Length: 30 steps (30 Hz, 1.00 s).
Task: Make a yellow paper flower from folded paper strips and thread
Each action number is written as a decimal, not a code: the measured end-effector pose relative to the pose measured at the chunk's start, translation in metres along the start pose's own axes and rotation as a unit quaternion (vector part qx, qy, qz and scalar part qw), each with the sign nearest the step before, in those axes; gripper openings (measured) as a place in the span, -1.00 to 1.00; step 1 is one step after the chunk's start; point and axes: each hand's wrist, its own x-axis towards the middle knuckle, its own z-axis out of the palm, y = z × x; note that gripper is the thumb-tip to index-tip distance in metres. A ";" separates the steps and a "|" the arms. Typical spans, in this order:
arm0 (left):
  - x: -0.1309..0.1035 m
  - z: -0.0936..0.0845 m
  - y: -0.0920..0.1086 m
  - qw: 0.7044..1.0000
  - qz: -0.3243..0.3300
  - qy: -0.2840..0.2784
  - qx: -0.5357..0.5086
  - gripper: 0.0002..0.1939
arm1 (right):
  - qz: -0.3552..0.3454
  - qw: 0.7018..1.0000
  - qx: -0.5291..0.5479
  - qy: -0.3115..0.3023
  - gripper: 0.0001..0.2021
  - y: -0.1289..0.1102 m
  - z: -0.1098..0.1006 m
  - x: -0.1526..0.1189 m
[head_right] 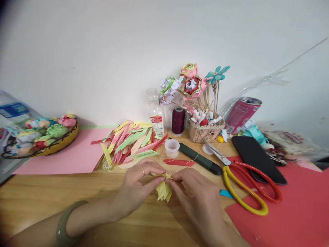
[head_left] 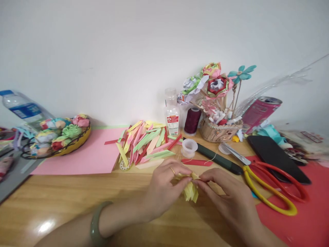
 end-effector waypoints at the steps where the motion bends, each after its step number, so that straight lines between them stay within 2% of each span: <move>1: 0.000 0.000 0.000 1.000 0.013 0.000 0.002 -0.93 | -0.004 1.000 0.001 -0.003 -0.93 0.000 0.000 0.000; 7: 0.002 -0.001 -0.001 0.999 0.049 0.001 0.015 -0.92 | -0.040 0.999 0.008 -0.016 -0.92 0.001 -0.001 0.004; 10: 0.002 -0.003 -0.001 0.998 0.056 -0.027 0.009 -0.92 | -0.055 0.998 0.020 -0.036 -0.91 0.002 -0.001 0.006; 15: 0.002 -0.005 -0.002 0.997 0.026 -0.065 0.016 -0.92 | -0.043 0.996 0.036 -0.065 -0.89 0.004 -0.001 0.005; 19: 0.004 -0.006 -0.002 0.996 0.037 -0.078 0.013 -0.91 | -0.033 0.996 0.048 -0.072 -0.90 0.006 0.000 0.003; 22: 0.009 -0.009 0.000 0.993 0.042 -0.110 0.003 -0.89 | -0.030 0.995 0.058 -0.078 -0.89 0.008 0.000 0.004; 24: 0.014 -0.013 0.002 0.989 0.023 -0.144 -0.001 -0.91 | -0.029 0.993 0.074 -0.087 -0.88 0.008 0.000 0.004; 26: 0.018 -0.017 0.004 0.983 -0.030 -0.179 -0.012 -0.98 | -0.021 0.990 0.101 -0.096 -0.89 0.007 -0.001 0.005; 30: 0.022 -0.021 0.004 0.958 -0.141 -0.232 -0.089 -0.89 | 0.051 0.982 0.145 -0.108 -0.92 0.004 -0.002 0.006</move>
